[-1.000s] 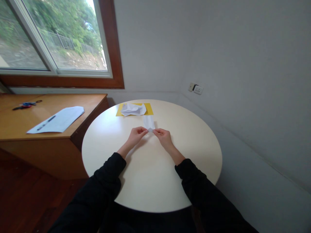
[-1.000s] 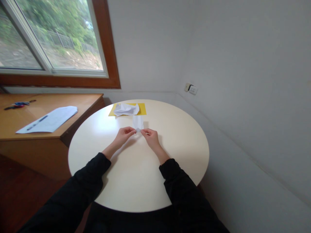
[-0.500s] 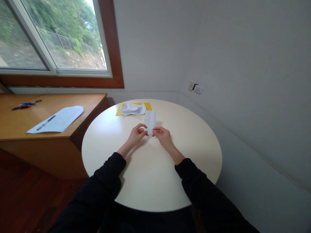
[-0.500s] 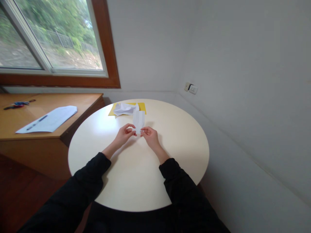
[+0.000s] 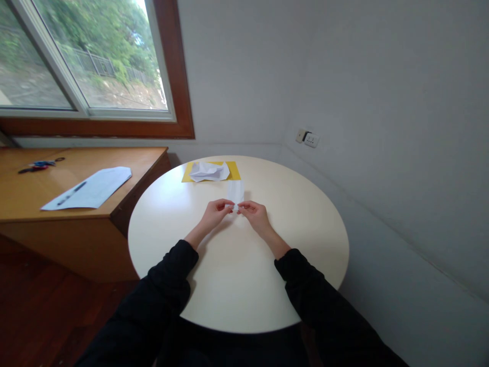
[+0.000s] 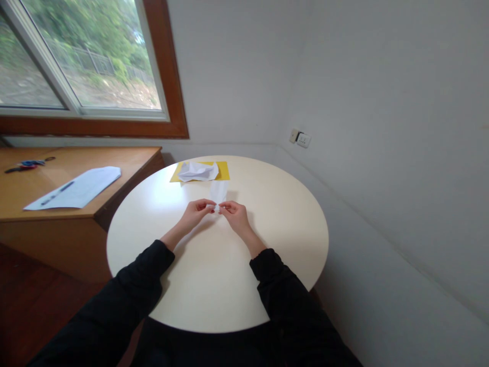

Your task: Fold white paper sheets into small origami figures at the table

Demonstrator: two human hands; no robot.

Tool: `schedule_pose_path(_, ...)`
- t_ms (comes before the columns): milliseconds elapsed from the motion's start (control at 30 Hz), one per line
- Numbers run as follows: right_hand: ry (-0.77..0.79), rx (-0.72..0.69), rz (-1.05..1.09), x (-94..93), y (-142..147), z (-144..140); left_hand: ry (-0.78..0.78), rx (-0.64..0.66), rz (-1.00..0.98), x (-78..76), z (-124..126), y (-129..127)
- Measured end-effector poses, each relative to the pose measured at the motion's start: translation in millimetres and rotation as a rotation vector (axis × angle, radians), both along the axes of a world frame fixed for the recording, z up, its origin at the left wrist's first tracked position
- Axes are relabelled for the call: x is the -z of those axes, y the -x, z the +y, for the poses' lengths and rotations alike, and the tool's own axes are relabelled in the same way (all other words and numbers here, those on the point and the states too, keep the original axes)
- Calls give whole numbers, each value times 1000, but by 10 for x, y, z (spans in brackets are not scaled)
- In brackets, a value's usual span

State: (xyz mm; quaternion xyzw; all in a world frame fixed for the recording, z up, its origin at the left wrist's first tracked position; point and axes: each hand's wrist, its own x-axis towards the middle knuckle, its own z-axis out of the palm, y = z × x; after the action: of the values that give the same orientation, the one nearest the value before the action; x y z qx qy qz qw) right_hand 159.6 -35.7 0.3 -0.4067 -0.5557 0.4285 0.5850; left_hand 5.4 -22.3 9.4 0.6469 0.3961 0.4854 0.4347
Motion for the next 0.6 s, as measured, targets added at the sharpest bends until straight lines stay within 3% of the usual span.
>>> schedule_pose_path(600, -30, 0, -76, -12, -3, -28, 13, -21, -19, 1, -1, 6)
